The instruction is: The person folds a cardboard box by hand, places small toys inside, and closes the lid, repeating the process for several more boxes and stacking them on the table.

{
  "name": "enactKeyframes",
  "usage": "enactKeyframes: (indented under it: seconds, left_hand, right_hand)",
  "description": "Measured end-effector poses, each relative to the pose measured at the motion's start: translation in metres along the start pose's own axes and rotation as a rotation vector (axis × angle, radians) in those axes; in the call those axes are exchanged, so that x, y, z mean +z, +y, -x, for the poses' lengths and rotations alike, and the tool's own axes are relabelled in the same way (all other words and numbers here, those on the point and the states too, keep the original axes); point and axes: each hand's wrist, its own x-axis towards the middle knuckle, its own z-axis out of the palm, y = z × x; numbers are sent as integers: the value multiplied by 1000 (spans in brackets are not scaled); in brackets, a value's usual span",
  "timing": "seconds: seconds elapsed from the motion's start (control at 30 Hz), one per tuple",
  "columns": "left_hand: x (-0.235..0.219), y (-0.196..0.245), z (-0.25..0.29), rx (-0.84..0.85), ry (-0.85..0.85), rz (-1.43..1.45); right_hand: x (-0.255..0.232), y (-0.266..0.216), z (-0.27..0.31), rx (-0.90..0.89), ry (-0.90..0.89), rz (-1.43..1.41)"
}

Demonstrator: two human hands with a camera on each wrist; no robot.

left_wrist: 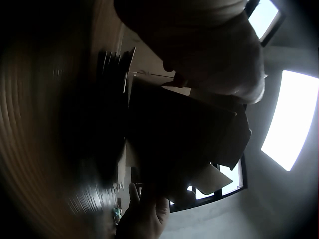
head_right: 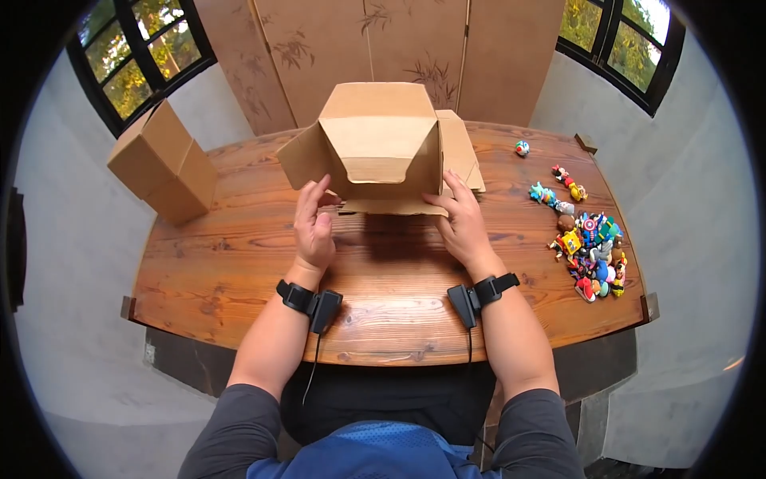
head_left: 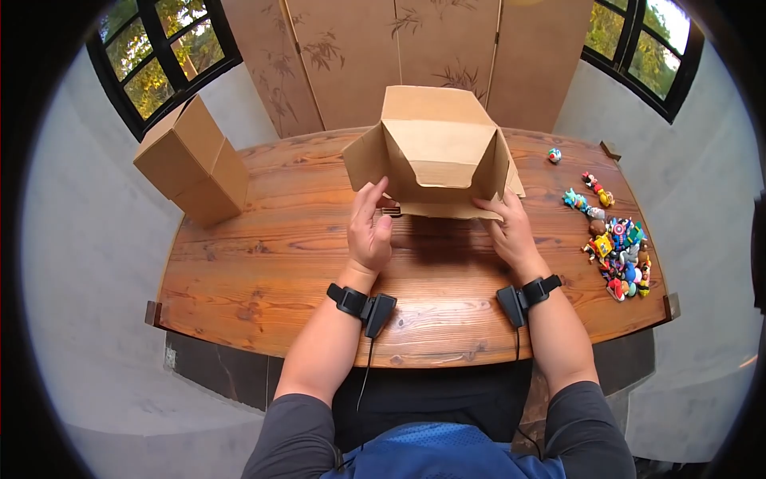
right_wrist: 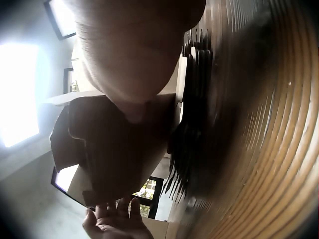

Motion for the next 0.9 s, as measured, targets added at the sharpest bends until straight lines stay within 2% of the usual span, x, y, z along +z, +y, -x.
enactKeyframes:
  seconds: [0.03,0.1,0.13,0.2,0.27,0.4,0.53,0.63,0.7,0.8,0.9]
  left_hand:
    - [-2,4,-3,78,29,-23]
    - [-6,15,-9,112,27,-39]
    - [-9,22,-12,143,24,-54]
    - [-12,35,-21,116,55,-87]
    - [-17,52,-31,79,77,-118]
    - [-33,93,-62,184,81,-271]
    - [-43,132,-73,172,32,-329]
    - [-50,154,-74,243,-30,-442]
    - [-51,163,-73,303,-43,-510]
    - [-53,174,-63,302,-84,-591]
    - [-46,173,-58,266,-42,-648]
  right_hand:
    - [-2,-4,-2,-4,1,1]
    - [-8,-16,-4,-109,132,-78]
    - [-12,-21,-4,-114,135,-77]
    - [-23,-31,-12,-253,244,-32]
    - [-37,-49,-19,-270,263,-37]
    - [-72,-85,-34,-358,242,-23]
    - [-110,-118,-40,-445,145,66]
    - [-137,-137,-38,-498,0,136]
    - [-150,-149,-34,-494,-41,128]
    - [-155,-153,-22,-478,-127,95]
    - [-156,-152,-10,-262,-281,-103]
